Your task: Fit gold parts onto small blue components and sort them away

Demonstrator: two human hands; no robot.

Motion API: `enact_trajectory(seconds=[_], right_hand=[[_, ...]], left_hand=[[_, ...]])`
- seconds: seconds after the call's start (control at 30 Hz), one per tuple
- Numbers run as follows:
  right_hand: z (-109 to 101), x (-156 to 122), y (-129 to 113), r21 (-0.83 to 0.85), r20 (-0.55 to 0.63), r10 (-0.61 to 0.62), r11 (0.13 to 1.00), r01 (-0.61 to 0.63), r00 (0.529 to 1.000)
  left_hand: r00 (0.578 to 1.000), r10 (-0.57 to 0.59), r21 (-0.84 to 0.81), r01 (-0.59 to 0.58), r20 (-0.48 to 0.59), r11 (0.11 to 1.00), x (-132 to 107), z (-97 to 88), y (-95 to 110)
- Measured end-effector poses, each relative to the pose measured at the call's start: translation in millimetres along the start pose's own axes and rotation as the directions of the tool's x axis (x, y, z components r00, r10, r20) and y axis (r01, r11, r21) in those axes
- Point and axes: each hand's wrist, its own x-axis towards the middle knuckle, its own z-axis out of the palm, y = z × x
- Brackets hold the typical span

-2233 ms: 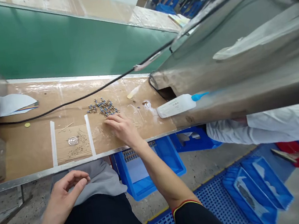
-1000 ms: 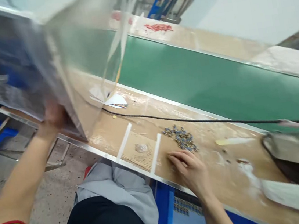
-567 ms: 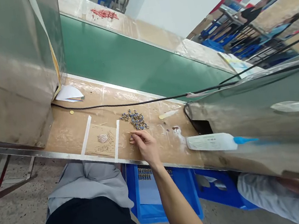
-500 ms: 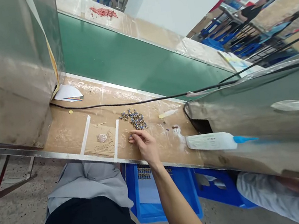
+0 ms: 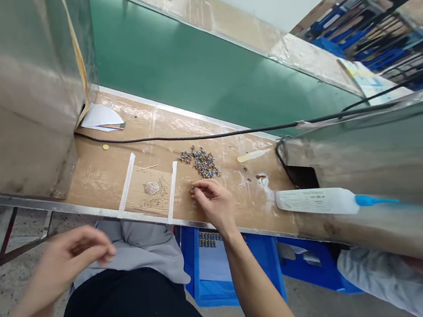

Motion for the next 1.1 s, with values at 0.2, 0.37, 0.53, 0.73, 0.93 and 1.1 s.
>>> enact_trajectory(seconds=[0.2,0.37,0.53,0.73,0.93,1.1], right_hand=[[0.3,-2.9,-10.6,-0.144,0.015,-0.119,0.982,0.12,0.993],[1.9,-7.9,-2.1,-0.266,-0.002,-0.297,0.921,0.286,0.955],[8.0,-13.0,-12.3,-0.244,-0.032,-0.343,0.914,0.325,0.939],[30.2,-19.3,-64.4,-0.153,-0.076,-0.478,0.873,0.463,0.875],[55.9,-11.9,-75.0,-0.156,0.018,-0.577,0.805,0.572,0.817],[61.4,-9.6,-70.7,-0.216,0.036,-0.605,0.773,0.597,0.796]], left_hand=[[0.996,-0.016,-0.318,-0.013,-0.087,0.948,63.8,73.5,-38.6],[0.989,0.036,-0.264,-0.072,-0.14,0.962,71.4,78.7,-39.9],[0.981,0.075,-0.205,-0.111,-0.176,0.972,75.4,78.7,-46.4],[0.978,0.074,-0.227,-0.118,-0.195,0.967,81.0,81.9,-49.9],[0.974,0.085,-0.216,-0.132,-0.21,0.967,78.8,83.8,-46.9],[0.975,0.088,-0.215,-0.133,-0.205,0.968,79.0,84.1,-52.0]])
